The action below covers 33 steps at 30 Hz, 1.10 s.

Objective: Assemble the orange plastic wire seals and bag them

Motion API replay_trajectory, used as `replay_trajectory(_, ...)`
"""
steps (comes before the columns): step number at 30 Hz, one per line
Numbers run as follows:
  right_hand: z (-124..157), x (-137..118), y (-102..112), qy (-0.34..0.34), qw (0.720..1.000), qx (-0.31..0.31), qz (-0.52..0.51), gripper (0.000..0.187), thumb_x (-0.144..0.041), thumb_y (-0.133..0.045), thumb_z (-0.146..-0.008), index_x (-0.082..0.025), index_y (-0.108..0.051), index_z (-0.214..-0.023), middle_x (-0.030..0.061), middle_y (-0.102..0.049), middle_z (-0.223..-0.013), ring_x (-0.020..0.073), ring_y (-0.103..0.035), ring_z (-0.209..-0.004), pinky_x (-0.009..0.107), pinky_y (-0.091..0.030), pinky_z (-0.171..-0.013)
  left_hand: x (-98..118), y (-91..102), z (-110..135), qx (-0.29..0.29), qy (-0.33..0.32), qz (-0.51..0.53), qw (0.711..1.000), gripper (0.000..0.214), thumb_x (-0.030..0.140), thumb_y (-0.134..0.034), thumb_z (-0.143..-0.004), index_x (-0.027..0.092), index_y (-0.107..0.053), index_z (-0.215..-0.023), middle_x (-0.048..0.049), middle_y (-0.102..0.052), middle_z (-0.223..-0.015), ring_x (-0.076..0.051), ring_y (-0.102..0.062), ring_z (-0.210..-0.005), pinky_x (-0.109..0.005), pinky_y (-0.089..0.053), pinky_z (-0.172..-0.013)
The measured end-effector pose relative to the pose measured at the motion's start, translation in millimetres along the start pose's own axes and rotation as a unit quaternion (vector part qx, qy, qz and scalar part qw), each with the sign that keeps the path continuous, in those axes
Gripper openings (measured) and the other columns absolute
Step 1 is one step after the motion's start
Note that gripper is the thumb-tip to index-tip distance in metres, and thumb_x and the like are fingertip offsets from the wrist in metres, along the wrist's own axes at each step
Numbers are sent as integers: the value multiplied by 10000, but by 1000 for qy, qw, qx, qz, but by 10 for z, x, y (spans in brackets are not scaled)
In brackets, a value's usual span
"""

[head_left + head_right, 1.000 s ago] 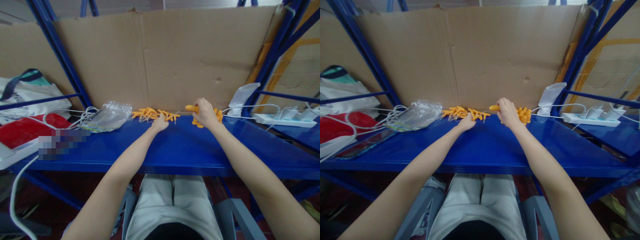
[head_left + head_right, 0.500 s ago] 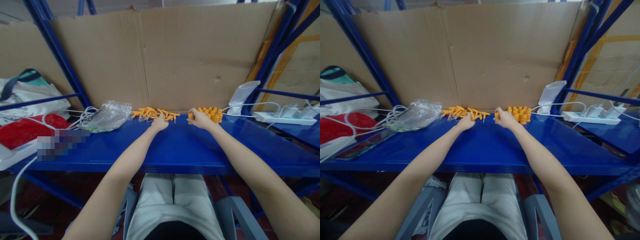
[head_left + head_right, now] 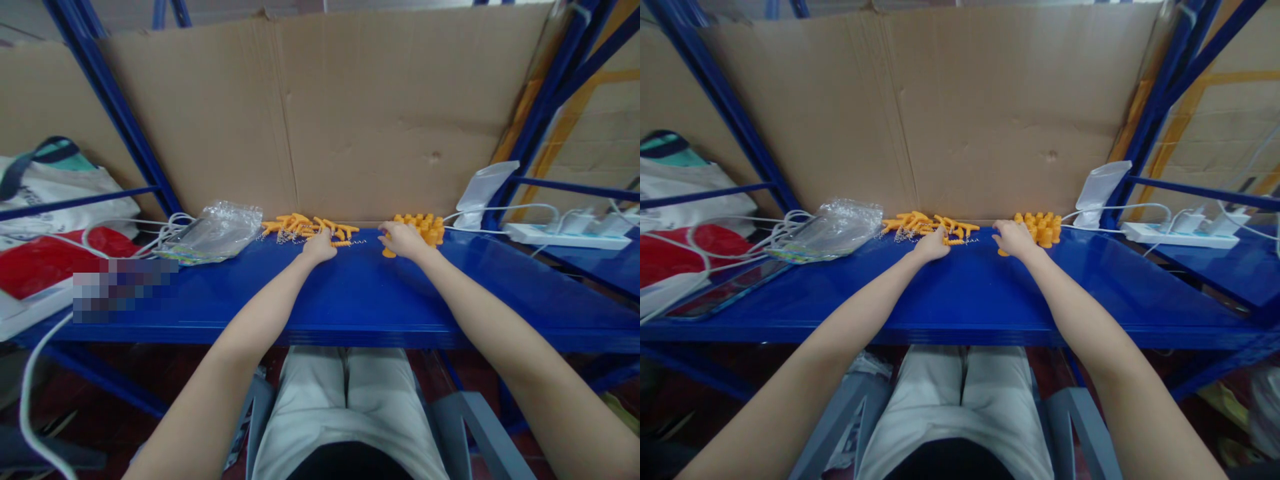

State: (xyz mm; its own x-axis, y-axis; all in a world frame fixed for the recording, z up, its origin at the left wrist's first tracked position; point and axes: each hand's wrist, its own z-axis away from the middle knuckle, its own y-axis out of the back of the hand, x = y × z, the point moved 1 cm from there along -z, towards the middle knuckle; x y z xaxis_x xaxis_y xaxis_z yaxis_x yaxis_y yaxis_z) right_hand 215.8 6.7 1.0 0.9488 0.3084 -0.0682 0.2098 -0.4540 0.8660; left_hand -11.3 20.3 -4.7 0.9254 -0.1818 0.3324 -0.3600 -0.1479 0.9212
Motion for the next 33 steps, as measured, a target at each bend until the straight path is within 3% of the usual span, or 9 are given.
replay_trajectory(6,16,-188,-1,117,985,41,-117,303,-308,-432,-967,-177,-664,-1111,120,-733,-1082,256,-685,-993,406,-513,-876,17,18,13,14,-19,-29,999,452,196,-565,-801,209,-523,-1251,-132,-676,-1219,-270,-634,-1170,-335,-497,-955)
replay_trajectory(12,83,-448,-93,192,969,-6,-153,303,-240,-532,-912,-167,-673,-1170,110,-744,-1066,226,-705,-929,363,-523,-855,13,12,22,23,-40,-38,998,439,183,-547,-828,200,-520,-1266,-127,-672,-1232,-274,-627,-1175,-338,-494,-951)
replay_trajectory(16,113,-533,-173,233,963,-55,-127,272,-163,-507,-907,-203,-729,-1058,75,-753,-1067,209,-699,-982,329,-503,-874,12,3,12,33,-40,-28,998,458,185,-554,-827,198,-526,-1284,-125,-671,-1244,-270,-620,-1187,-339,-486,-972)
replay_trajectory(19,130,-575,-175,219,972,-78,-46,266,-171,-497,-922,-211,-746,-1006,75,-765,-947,219,-703,-902,329,-477,-821,4,3,-4,48,-28,-15,998,430,183,-545,-832,193,-549,-1262,-124,-678,-1234,-263,-628,-1174,-332,-484,-980)
replay_trajectory(22,135,-605,-135,171,983,-52,41,281,-200,-476,-946,-180,-741,-1040,130,-755,-942,242,-688,-910,353,-428,-825,-9,3,-24,56,-27,-6,998,406,171,-540,-833,187,-563,-1238,-122,-692,-1200,-257,-637,-1157,-323,-485,-979)
replay_trajectory(27,118,-593,-108,93,987,-41,126,342,-162,-390,-968,-105,-700,-1102,197,-729,-1042,267,-644,-1051,390,-361,-900,-16,-14,-39,57,-31,-15,998,395,157,-525,-839,164,-565,-1232,-121,-700,-1163,-249,-648,-1132,-318,-493,-968)
replay_trajectory(33,92,-505,-264,26,987,-69,140,402,-208,-374,-980,-57,-569,-1298,223,-644,-1277,299,-530,-1257,492,-293,-1042,-13,-63,-47,48,-48,-26,997,398,176,-525,-848,167,-564,-1244,-110,-689,-1195,-254,-639,-1150,-323,-498,-959)
